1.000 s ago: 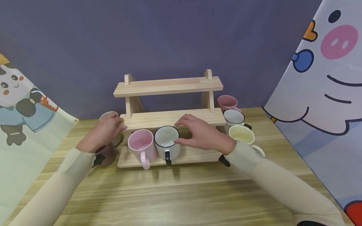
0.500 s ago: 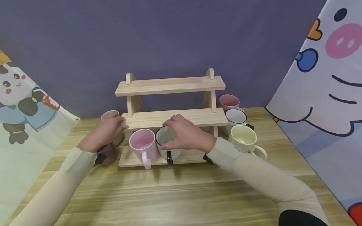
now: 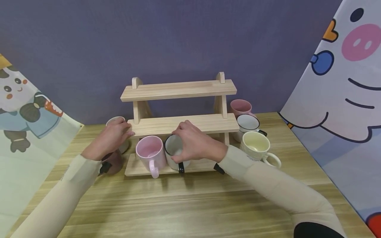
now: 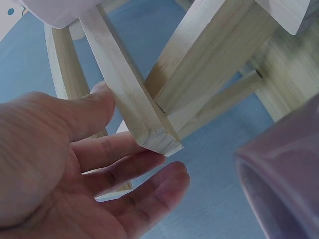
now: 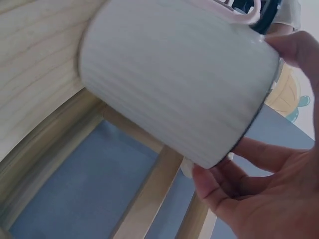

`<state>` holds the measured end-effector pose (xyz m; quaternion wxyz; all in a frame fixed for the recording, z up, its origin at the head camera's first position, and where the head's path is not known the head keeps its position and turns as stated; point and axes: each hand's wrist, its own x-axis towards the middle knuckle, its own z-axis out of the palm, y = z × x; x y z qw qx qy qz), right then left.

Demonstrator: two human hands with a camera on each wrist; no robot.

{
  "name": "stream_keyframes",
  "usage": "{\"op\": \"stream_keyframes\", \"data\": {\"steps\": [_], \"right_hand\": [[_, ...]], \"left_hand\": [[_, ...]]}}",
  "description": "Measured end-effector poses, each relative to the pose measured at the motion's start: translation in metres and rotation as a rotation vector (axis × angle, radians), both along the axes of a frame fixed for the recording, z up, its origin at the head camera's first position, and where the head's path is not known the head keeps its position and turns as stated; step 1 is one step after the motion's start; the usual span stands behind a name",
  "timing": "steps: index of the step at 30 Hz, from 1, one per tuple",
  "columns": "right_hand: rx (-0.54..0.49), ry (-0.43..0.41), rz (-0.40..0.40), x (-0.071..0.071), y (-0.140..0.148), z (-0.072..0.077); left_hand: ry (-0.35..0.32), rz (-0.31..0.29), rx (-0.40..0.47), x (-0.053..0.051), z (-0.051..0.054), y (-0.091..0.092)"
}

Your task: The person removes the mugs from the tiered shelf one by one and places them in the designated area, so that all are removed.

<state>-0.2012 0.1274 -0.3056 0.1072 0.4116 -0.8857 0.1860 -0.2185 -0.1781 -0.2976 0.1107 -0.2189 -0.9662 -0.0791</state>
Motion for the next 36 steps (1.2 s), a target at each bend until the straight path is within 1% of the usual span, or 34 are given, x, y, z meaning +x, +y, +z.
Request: {"op": "stream_keyframes", "data": {"steps": [5, 7, 14, 17, 21, 25, 29, 31, 36], "right_hand": [[-0.058, 0.026, 0.016, 0.007, 0.017, 0.003], [-0.064, 0.034, 0.021, 0.011, 0.028, 0.005], [-0.019, 0.01, 0.075, 0.024, 0.077, 0.013], [-0.01, 0.025, 0.067, 0.031, 0.1, 0.015], [-0.023, 0.07, 0.031, 0.042, 0.128, 0.015], [-0.017, 0.104, -0.042, 0.053, 0.152, 0.018], [0.006, 0.142, -0.114, 0.064, 0.173, 0.021], [0.018, 0.143, -0.146, 0.069, 0.181, 0.019], [0.045, 0.092, -0.237, 0.077, 0.199, 0.009]], "left_hand": [[-0.003, 0.0, 0.0, -0.001, 0.0, 0.0], [-0.002, -0.002, 0.005, -0.001, -0.001, 0.0], [0.006, -0.012, 0.016, -0.001, -0.002, 0.0], [0.009, -0.018, 0.01, -0.002, -0.001, -0.001], [0.005, -0.014, -0.001, -0.002, 0.0, -0.001], [-0.001, -0.01, 0.001, -0.002, -0.001, -0.002], [0.002, -0.018, 0.009, -0.003, -0.002, -0.002], [0.001, -0.017, 0.013, -0.003, -0.002, -0.002], [0.0, -0.011, 0.021, -0.003, -0.002, -0.001]]}}
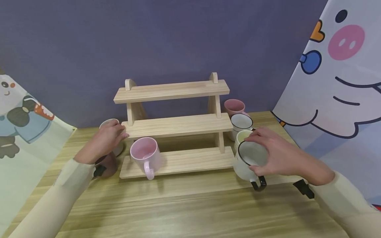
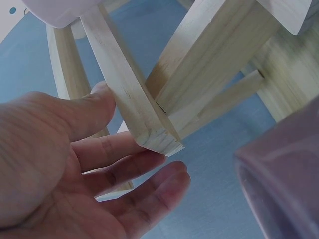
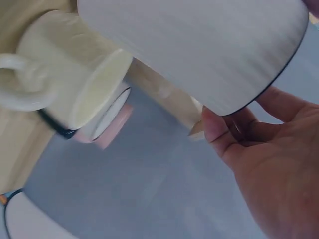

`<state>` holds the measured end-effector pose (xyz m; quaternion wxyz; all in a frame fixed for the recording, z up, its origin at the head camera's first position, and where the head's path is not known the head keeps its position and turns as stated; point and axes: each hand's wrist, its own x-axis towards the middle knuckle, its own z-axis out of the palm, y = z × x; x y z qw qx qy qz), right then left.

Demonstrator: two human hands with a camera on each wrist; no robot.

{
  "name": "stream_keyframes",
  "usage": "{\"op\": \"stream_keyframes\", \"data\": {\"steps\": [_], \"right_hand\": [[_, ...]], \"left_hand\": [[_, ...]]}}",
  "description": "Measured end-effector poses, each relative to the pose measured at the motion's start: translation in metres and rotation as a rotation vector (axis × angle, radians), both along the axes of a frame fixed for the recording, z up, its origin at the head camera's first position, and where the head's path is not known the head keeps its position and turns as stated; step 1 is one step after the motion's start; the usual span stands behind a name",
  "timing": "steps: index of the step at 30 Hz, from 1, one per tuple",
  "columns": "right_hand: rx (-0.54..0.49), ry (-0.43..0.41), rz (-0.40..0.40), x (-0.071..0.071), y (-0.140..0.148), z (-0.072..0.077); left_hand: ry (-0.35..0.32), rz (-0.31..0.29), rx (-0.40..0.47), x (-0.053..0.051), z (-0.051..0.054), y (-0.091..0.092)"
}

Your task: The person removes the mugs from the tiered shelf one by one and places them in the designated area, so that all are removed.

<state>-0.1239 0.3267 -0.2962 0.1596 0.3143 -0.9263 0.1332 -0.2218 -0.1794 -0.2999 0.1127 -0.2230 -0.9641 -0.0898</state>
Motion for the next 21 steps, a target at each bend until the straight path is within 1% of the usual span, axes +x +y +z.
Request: {"op": "stream_keyframes", "data": {"steps": [4, 7, 10, 14, 17, 21], "right_hand": [[-0.032, -0.019, -0.044, 0.003, 0.015, -0.012], [-0.046, -0.025, -0.053, 0.004, 0.023, -0.021], [-0.045, -0.038, -0.039, 0.004, 0.027, -0.032], [-0.022, -0.013, -0.006, 0.003, 0.028, -0.044], [-0.012, 0.014, 0.006, 0.001, 0.028, -0.05], [-0.035, 0.002, 0.021, 0.0, 0.028, -0.055]], "left_hand": [[0.005, 0.0, 0.008, 0.001, 0.001, 0.001], [-0.002, 0.003, 0.009, 0.001, 0.001, 0.001], [-0.003, 0.003, 0.008, 0.002, 0.001, 0.0], [0.008, -0.001, 0.014, 0.002, 0.001, 0.0], [0.016, -0.006, 0.016, 0.002, 0.002, 0.001], [0.023, -0.014, 0.012, 0.002, 0.002, 0.002]]}}
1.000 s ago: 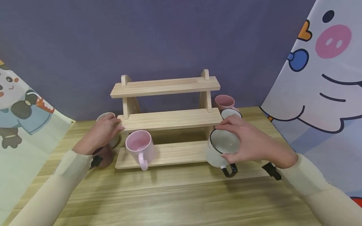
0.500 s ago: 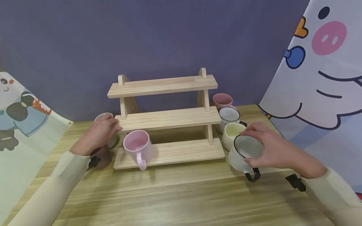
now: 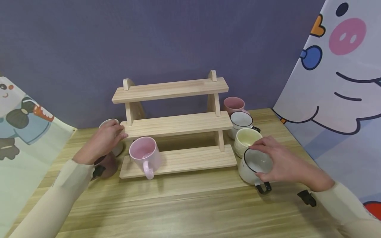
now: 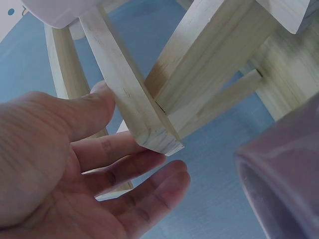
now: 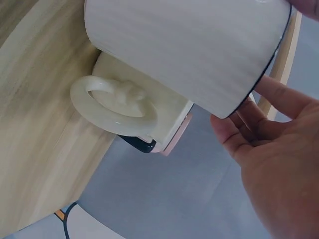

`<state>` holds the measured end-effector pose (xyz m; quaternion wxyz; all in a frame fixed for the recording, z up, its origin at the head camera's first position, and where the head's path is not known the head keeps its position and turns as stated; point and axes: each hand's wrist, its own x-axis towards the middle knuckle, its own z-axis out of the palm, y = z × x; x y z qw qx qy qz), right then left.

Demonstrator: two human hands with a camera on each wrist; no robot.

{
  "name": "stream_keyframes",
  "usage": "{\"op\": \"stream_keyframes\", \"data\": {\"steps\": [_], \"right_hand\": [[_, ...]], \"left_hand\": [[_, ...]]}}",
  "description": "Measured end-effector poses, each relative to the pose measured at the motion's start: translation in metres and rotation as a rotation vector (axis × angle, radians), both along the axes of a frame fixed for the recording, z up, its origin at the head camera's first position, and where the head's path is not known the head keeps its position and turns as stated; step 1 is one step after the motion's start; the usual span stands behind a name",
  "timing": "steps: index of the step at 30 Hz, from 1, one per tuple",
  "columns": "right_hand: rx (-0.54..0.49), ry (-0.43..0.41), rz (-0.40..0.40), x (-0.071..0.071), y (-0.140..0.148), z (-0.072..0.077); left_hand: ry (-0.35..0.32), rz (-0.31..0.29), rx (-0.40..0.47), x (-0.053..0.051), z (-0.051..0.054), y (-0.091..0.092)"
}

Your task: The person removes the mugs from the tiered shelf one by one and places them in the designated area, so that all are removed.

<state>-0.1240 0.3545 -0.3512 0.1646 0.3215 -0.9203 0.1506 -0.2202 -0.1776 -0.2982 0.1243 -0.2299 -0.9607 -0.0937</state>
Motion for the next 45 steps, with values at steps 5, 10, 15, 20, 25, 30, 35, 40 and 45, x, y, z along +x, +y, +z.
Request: {"op": "stream_keyframes", "data": {"steps": [5, 10, 15, 20, 25, 30, 35, 40, 45], "right_hand": [[-0.013, -0.028, -0.001, -0.001, 0.0, -0.004], [-0.013, -0.042, -0.009, 0.0, 0.0, -0.008], [-0.007, -0.036, -0.012, 0.001, 0.001, -0.012], [-0.029, -0.059, -0.003, 0.002, 0.002, -0.012], [-0.062, -0.066, 0.003, 0.002, 0.006, -0.011], [-0.022, -0.005, -0.065, 0.002, 0.012, -0.01], [-0.001, -0.009, -0.068, 0.002, 0.017, -0.009], [-0.009, -0.031, -0.018, 0.003, 0.022, -0.007], [-0.013, -0.074, -0.004, 0.003, 0.023, -0.005]], "left_hand": [[0.002, -0.003, -0.004, -0.001, 0.0, 0.0], [0.001, 0.0, -0.004, -0.002, -0.001, 0.0], [0.01, -0.009, -0.005, -0.003, -0.003, -0.001], [0.007, -0.017, 0.001, -0.003, -0.003, -0.002], [0.01, -0.015, 0.001, -0.004, -0.003, -0.002], [0.012, -0.018, -0.001, -0.004, -0.003, -0.001], [0.022, -0.022, 0.002, -0.004, -0.003, -0.001], [0.005, -0.017, -0.008, -0.003, -0.001, -0.002], [0.012, -0.018, -0.004, -0.003, -0.001, -0.001]]}}
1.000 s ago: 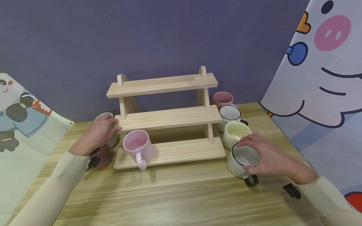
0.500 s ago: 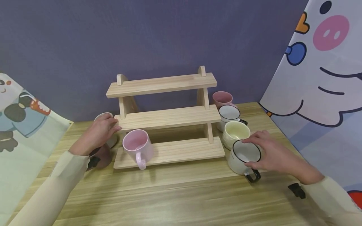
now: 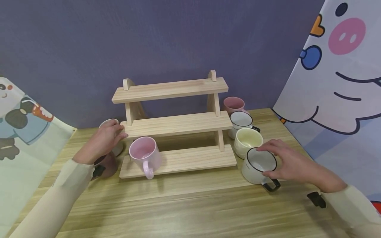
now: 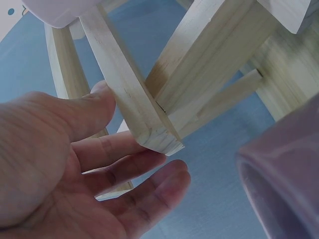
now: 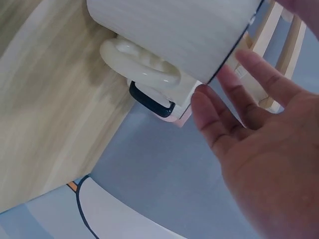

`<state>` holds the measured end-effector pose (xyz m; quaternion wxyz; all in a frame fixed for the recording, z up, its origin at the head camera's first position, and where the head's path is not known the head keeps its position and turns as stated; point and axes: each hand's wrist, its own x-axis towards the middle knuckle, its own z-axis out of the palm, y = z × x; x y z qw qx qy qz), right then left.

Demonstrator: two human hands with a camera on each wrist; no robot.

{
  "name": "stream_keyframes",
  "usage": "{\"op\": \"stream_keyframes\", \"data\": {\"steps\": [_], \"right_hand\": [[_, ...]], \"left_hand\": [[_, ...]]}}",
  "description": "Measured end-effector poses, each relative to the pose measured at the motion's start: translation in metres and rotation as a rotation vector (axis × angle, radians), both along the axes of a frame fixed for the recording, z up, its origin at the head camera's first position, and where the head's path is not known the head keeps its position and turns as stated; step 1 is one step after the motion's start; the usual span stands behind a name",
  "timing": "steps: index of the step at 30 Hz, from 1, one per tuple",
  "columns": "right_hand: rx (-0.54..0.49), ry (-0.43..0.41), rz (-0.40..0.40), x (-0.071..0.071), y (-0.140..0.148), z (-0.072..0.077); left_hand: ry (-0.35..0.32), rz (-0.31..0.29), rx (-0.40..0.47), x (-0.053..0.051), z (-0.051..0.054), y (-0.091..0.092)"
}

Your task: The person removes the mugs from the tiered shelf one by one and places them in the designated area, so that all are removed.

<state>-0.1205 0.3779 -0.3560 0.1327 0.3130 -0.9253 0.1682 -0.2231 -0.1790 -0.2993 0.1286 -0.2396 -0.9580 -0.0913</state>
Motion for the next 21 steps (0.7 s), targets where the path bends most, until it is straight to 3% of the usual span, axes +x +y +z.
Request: {"op": "stream_keyframes", "data": {"steps": [5, 8, 12, 16, 21], "right_hand": [[0.004, -0.034, 0.015, -0.006, -0.004, 0.007], [0.0, -0.013, 0.027, -0.017, -0.012, 0.016], [-0.016, 0.052, 0.064, -0.041, -0.026, 0.028], [-0.026, 0.061, 0.093, -0.067, -0.043, 0.041], [-0.01, -0.071, 0.037, -0.095, -0.061, 0.051]], "left_hand": [[-0.003, 0.007, 0.0, 0.0, 0.0, -0.001], [-0.002, 0.006, 0.0, 0.0, 0.001, -0.002], [-0.007, 0.01, -0.002, 0.002, 0.002, -0.001], [-0.015, 0.018, -0.004, 0.002, 0.001, -0.001], [0.017, -0.006, -0.003, 0.002, 0.0, 0.0]]}}
